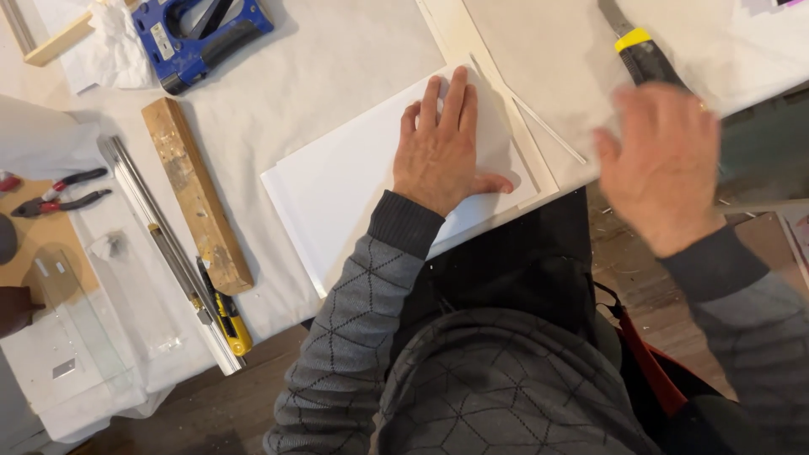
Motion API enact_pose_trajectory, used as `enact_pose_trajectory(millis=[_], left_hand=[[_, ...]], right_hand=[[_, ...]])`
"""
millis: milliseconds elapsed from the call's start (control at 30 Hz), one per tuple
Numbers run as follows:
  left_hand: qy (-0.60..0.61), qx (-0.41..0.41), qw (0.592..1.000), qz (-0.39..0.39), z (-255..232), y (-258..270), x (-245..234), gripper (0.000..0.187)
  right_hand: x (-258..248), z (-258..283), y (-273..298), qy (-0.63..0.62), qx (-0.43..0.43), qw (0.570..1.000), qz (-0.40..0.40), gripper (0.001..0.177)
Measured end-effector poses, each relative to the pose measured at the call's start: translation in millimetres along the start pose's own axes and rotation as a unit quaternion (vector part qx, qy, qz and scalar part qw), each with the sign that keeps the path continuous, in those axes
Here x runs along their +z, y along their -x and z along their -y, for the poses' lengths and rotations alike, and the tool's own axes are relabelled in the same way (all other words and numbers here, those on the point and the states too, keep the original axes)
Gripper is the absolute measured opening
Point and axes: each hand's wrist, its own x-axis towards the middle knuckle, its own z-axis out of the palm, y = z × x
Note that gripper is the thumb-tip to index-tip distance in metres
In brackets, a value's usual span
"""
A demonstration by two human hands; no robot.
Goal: Cutting a backing board and mounting artwork into a wooden frame.
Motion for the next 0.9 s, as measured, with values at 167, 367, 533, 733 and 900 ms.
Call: enact_pose_trajectory(millis=[167, 367, 533, 733, 900], left_hand=[[-0.003, 0.003, 1.0, 0.012, -1, 0, -1, 0.142], [-0.003, -0.01, 1.0, 0.027, -3, -1, -8, 0.142], [0.0, -0.01, 1.0, 0.03, -3, 0, -8, 0.142], [-0.011, -0.008, 0.999, 0.033, -2, 0, -8, 0.144], [-0.012, -0.009, 0.999, 0.048, -2, -1, -11, 0.145]], right_hand=[[-8, 26, 2, -0.098, 0.005, 0.995, -0.01, 0.02], [-15, 26, -2, -0.098, 0.021, 0.995, 0.003, 0.019], [-31, 10, -9, -0.151, 0.107, 0.977, 0.108, 0.018], [-53, -15, -17, -0.083, 0.189, 0.948, 0.241, 0.025], [30, -113, 44, -0.377, 0.208, 0.885, 0.178, 0.013]])
